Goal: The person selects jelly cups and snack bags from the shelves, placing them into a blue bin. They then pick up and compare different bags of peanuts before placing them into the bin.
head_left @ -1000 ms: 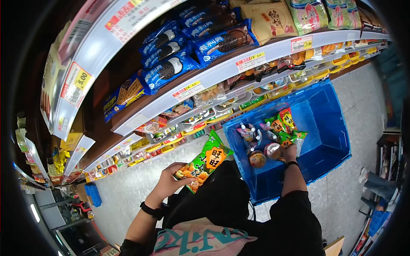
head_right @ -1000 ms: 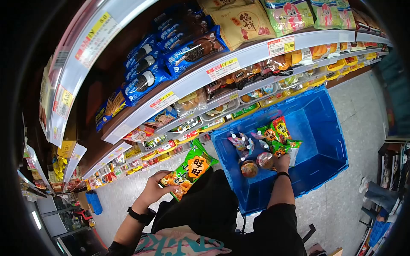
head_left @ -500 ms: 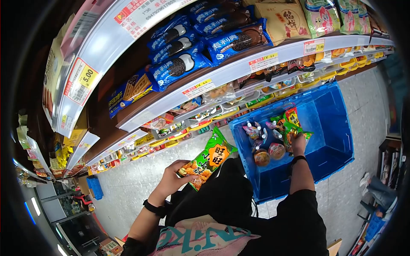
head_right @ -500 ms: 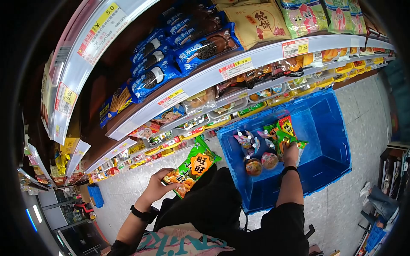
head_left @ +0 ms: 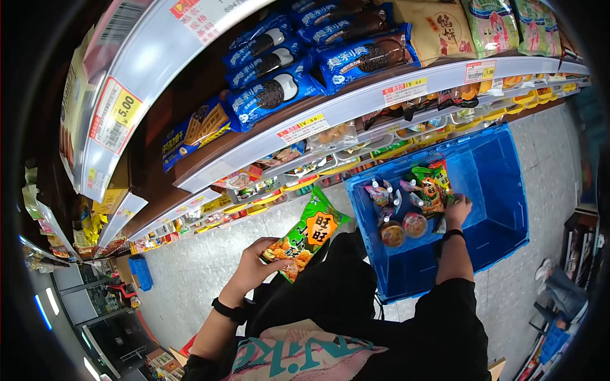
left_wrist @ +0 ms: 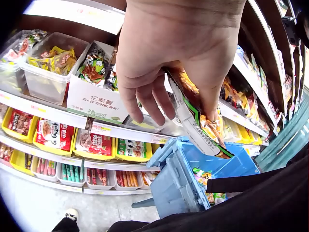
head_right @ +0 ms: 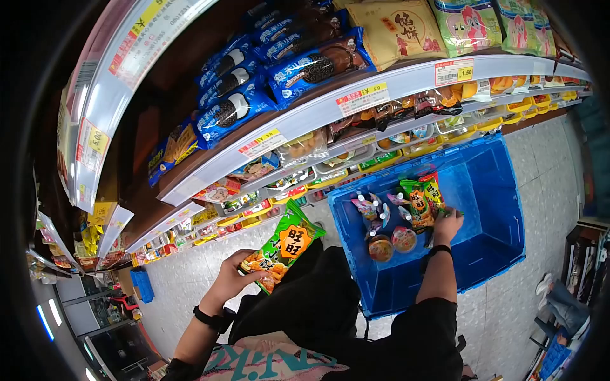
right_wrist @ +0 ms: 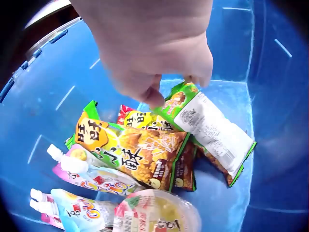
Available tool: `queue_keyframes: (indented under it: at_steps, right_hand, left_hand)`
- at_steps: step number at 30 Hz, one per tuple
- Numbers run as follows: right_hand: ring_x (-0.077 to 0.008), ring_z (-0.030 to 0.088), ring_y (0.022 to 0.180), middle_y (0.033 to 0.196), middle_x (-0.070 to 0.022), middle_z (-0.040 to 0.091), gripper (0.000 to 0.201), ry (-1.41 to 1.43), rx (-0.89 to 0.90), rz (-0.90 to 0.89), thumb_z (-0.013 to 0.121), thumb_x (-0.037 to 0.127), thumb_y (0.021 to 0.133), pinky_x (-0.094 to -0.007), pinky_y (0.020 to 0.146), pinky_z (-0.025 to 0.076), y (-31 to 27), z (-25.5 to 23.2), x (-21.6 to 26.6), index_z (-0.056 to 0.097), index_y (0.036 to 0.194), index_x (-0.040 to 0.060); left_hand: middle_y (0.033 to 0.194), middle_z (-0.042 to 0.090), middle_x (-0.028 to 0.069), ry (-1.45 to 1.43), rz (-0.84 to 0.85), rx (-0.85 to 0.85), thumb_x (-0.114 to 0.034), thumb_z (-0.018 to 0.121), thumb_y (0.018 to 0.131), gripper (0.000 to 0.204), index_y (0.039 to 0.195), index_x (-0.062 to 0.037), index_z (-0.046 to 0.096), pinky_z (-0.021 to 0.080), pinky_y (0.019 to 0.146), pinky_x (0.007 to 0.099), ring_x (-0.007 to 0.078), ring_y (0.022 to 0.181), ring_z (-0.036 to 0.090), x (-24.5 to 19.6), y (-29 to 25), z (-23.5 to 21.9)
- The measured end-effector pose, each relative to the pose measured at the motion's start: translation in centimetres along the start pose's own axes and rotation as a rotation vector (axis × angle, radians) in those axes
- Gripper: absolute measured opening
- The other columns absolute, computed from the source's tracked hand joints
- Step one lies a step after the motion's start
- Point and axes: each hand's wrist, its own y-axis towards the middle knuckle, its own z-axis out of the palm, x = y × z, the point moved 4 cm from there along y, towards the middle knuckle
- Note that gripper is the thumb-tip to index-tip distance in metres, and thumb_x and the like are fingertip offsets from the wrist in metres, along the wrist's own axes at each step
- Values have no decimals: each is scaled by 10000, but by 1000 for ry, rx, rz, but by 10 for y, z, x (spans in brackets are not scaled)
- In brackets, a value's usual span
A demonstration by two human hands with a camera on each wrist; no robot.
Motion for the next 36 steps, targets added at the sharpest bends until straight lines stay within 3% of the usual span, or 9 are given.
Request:
queue_keyframes:
  at_steps: [4, 7, 12, 15, 19, 23, 25, 29, 36]
  right_hand:
    - [-402, 183, 1401, 1438, -264, 361, 384, -256, 324, -19, 570, 218, 839, -495, 1121, 194, 6, 33, -40, 645, 1191, 352]
    - [-400, 119, 1423, 1461, -293, 302, 418, -257, 392, -69, 555, 194, 837, -479, 1139, 161, -3, 36, -34, 630, 1216, 352]
    - [-410, 315, 1341, 1467, -223, 323, 398, -201, 211, -51, 567, 138, 826, -433, 1079, 336, -8, 36, -40, 595, 1217, 74]
    - [-417, 412, 1255, 1317, -228, 495, 376, -141, 13, -69, 584, 142, 816, -417, 1047, 381, -16, 12, -28, 611, 1169, 17]
    - [-404, 453, 1216, 1307, -230, 494, 375, 11, -132, -102, 596, 143, 812, -421, 1028, 395, -20, -31, 21, 606, 1149, -21]
    - [-407, 500, 1170, 1308, -236, 491, 364, 59, -5, -331, 647, 117, 780, -412, 1012, 413, 6, -13, 55, 638, 1125, 0]
    - [-401, 497, 1173, 1264, -245, 523, 317, 148, 256, -320, 667, 111, 767, -402, 1021, 404, 12, 5, 69, 675, 1076, 39]
    - [-376, 486, 1215, 1249, -261, 545, 321, 173, 126, -203, 676, 109, 761, -404, 1001, 415, 9, 16, 75, 687, 1081, 87]
    - [-391, 392, 1302, 1422, -256, 391, 804, 2, 601, -253, 555, 15, 753, -408, 1071, 353, -25, 59, 68, 248, 1488, 129]
  left_hand:
    - [1076, 619, 103, -1, -19, 16, -100, 808, 740, 400, 1075, 39, 639, 488, 832, 277, 149, 943, 602, 4, 2, 5]
    - [1069, 619, 98, 14, -38, 43, -94, 806, 741, 400, 1078, 37, 636, 489, 831, 276, 146, 943, 600, 8, 7, 11]
    - [1064, 620, 91, 19, -62, 62, -87, 800, 748, 407, 1096, 32, 626, 490, 836, 275, 139, 944, 597, 15, 8, 18]
    - [1068, 617, 87, -1, -64, 71, -87, 799, 750, 414, 1105, 32, 621, 488, 838, 272, 136, 947, 596, 0, 7, 18]
    - [1045, 628, 108, -30, -18, 37, -107, 820, 727, 426, 1077, 43, 627, 496, 819, 274, 145, 928, 608, -1, 6, 11]
    - [1041, 629, 111, -27, 31, 25, -123, 822, 729, 409, 1056, 41, 639, 491, 822, 281, 154, 928, 609, -4, 5, 6]
    - [1042, 630, 112, -21, 30, 23, -129, 823, 729, 407, 1052, 39, 642, 490, 825, 282, 157, 929, 610, -6, 3, 5]
    - [1050, 630, 115, -19, 47, 14, -139, 823, 730, 408, 1050, 40, 644, 489, 825, 279, 158, 928, 611, -10, -1, 2]
    - [1049, 629, 118, -53, 29, -6, -130, 817, 736, 404, 1059, 39, 643, 489, 823, 275, 155, 931, 610, 0, -6, 1]
